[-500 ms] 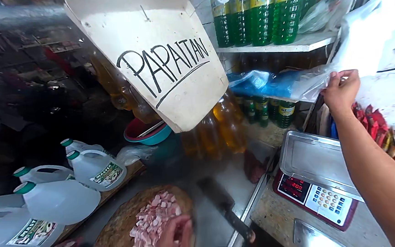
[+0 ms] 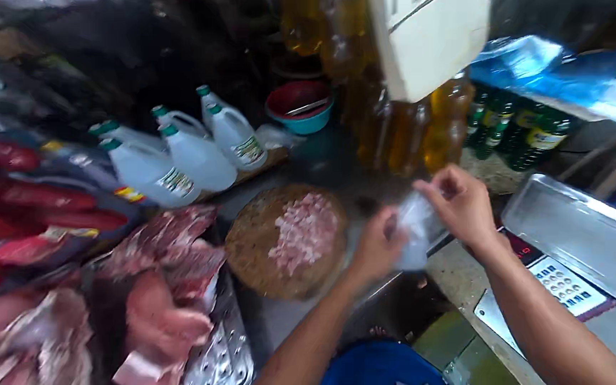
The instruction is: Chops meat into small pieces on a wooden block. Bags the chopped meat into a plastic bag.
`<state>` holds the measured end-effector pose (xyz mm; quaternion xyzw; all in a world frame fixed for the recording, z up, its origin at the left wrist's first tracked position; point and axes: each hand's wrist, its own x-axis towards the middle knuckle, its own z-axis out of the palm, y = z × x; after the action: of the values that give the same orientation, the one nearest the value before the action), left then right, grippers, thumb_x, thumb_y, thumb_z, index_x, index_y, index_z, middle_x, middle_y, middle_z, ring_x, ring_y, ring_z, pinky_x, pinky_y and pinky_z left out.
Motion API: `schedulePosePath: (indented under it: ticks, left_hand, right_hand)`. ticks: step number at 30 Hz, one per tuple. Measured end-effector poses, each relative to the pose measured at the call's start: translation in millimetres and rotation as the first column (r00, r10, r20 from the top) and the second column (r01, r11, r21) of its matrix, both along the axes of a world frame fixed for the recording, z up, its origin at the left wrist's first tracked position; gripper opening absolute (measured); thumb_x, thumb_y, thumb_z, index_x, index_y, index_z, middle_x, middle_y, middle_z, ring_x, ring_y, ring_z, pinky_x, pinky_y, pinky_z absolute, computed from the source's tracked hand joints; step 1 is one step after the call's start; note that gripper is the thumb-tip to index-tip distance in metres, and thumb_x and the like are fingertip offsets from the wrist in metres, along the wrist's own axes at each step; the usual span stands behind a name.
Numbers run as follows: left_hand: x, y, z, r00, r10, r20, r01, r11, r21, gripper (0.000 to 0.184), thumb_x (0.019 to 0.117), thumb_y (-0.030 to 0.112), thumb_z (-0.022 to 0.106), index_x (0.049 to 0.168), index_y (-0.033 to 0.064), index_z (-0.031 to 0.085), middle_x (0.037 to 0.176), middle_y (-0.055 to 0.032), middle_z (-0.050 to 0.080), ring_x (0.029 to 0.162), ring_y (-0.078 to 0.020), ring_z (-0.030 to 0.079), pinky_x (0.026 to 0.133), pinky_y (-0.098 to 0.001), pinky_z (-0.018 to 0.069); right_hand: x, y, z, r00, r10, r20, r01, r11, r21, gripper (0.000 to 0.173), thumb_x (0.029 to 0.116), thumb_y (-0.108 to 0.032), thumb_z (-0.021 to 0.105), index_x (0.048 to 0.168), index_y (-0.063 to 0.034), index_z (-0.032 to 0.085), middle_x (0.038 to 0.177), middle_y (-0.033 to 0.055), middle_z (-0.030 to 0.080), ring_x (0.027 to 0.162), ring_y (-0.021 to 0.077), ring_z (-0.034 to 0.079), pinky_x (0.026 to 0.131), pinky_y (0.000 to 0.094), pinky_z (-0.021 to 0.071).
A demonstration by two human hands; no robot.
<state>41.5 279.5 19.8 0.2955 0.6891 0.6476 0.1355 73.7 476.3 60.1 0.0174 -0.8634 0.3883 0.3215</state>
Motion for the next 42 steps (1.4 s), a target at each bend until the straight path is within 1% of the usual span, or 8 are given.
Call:
schedulePosePath:
  ticks: [7, 12, 17, 21, 24, 27, 33, 42]
  left_hand:
    - [-8, -95, -28, 0.965, 0.076, 0.251, -0.082, 0.997, 0.014, 0.030, 0.1089, 0.020, 0.047, 0.104, 0.0029, 0.072, 0.088, 0.0017, 0.068, 0.084, -0.0038, 0.064, 0.083, -0.0276, 0.0558]
    - [-14, -141, -40, 0.873, 0.429, 0.233, -0.435, 0.900, -0.029, 0.019, 0.0961, 0.018, 0.072, 0.102, 0.0009, 0.065, 0.092, -0.0050, 0.069, 0.085, -0.0106, 0.067, 0.080, -0.0293, 0.0582]
    - [-8, -169, -48, 0.744, 0.597, 0.301, -0.638, 0.768, 0.053, 0.026, 0.0898, 0.014, 0.079, 0.105, -0.0009, 0.064, 0.096, -0.0088, 0.070, 0.087, -0.0150, 0.070, 0.080, -0.0327, 0.0611]
    - [-2, -183, -57, 0.661, 0.642, 0.388, -0.729, 0.671, 0.132, 0.023, 0.0878, 0.011, 0.080, 0.097, 0.0015, 0.060, 0.085, -0.0036, 0.065, 0.081, -0.0106, 0.066, 0.078, -0.0295, 0.0588]
    - [3, -180, -61, 0.631, 0.614, 0.474, -0.756, 0.622, 0.201, 0.031, 0.0840, 0.004, 0.081, 0.098, 0.0009, 0.054, 0.086, -0.0061, 0.066, 0.082, -0.0129, 0.067, 0.078, -0.0313, 0.0600]
    - [20, -178, -59, 0.670, 0.483, 0.564, -0.700, 0.664, 0.263, 0.051, 0.0865, 0.000, 0.077, 0.130, -0.0040, 0.051, 0.113, -0.0131, 0.067, 0.100, -0.0178, 0.069, 0.088, -0.0344, 0.0605]
    - [32, -228, -65, 0.588, 0.434, 0.683, -0.765, 0.573, 0.294, 0.021, 0.1087, 0.007, 0.044, 0.121, -0.0005, 0.059, 0.091, -0.0053, 0.072, 0.079, -0.0128, 0.071, 0.074, -0.0297, 0.0623]
    - [20, -208, -90, 0.503, 0.692, 0.518, -0.822, 0.568, 0.040, 0.015, 0.0941, 0.007, 0.073, 0.104, -0.0012, 0.068, 0.089, -0.0052, 0.072, 0.080, -0.0095, 0.069, 0.074, -0.0267, 0.0592]
  right_hand:
    - [-25, -53, -19, 0.879, 0.341, 0.335, -0.182, 0.886, -0.426, 0.028, 0.1098, -0.033, 0.044, 0.118, -0.0071, 0.050, 0.090, 0.0024, 0.071, 0.062, 0.0087, 0.066, 0.053, 0.0251, 0.0571]
    - [-8, -114, -51, 0.598, 0.705, 0.381, -0.316, 0.645, -0.696, 0.123, 0.0785, -0.080, 0.066, 0.165, -0.0170, 0.006, 0.141, 0.0104, 0.060, 0.114, 0.0219, 0.069, 0.091, 0.0422, 0.0619]
    - [-5, -171, -81, 0.732, 0.622, 0.277, -0.057, 0.462, -0.885, 0.077, 0.0928, 0.010, 0.055, 0.159, -0.0108, 0.024, 0.110, 0.0184, 0.070, 0.089, 0.0250, 0.073, 0.081, 0.0396, 0.0632]
    - [-1, -170, -83, 0.707, 0.688, 0.165, -0.146, 0.370, -0.918, 0.075, 0.0993, -0.032, 0.063, 0.160, -0.0135, 0.023, 0.129, 0.0201, 0.064, 0.109, 0.0331, 0.070, 0.090, 0.0477, 0.0613]
    - [6, -189, -83, 0.630, 0.741, 0.232, -0.259, 0.482, -0.837, 0.109, 0.0840, -0.046, 0.082, 0.162, -0.0091, 0.015, 0.136, 0.0161, 0.061, 0.117, 0.0285, 0.067, 0.095, 0.0439, 0.0604]
    - [7, -206, -96, 0.740, 0.616, 0.270, -0.159, 0.550, -0.820, 0.046, 0.0956, -0.008, 0.067, 0.136, 0.0046, 0.050, 0.107, 0.0120, 0.072, 0.096, 0.0176, 0.072, 0.088, 0.0342, 0.0609]
    - [-7, -138, -104, 0.867, 0.391, 0.310, -0.022, 0.650, -0.760, 0.020, 0.1038, -0.006, 0.049, 0.117, -0.0020, 0.064, 0.091, 0.0009, 0.071, 0.076, 0.0082, 0.068, 0.068, 0.0274, 0.0606]
    - [-5, -84, -74, 0.980, -0.032, 0.195, 0.040, 0.999, -0.033, 0.046, 0.1031, -0.024, 0.058, 0.136, 0.0079, 0.051, 0.117, 0.0231, 0.065, 0.092, 0.0222, 0.068, 0.080, 0.0372, 0.0587]
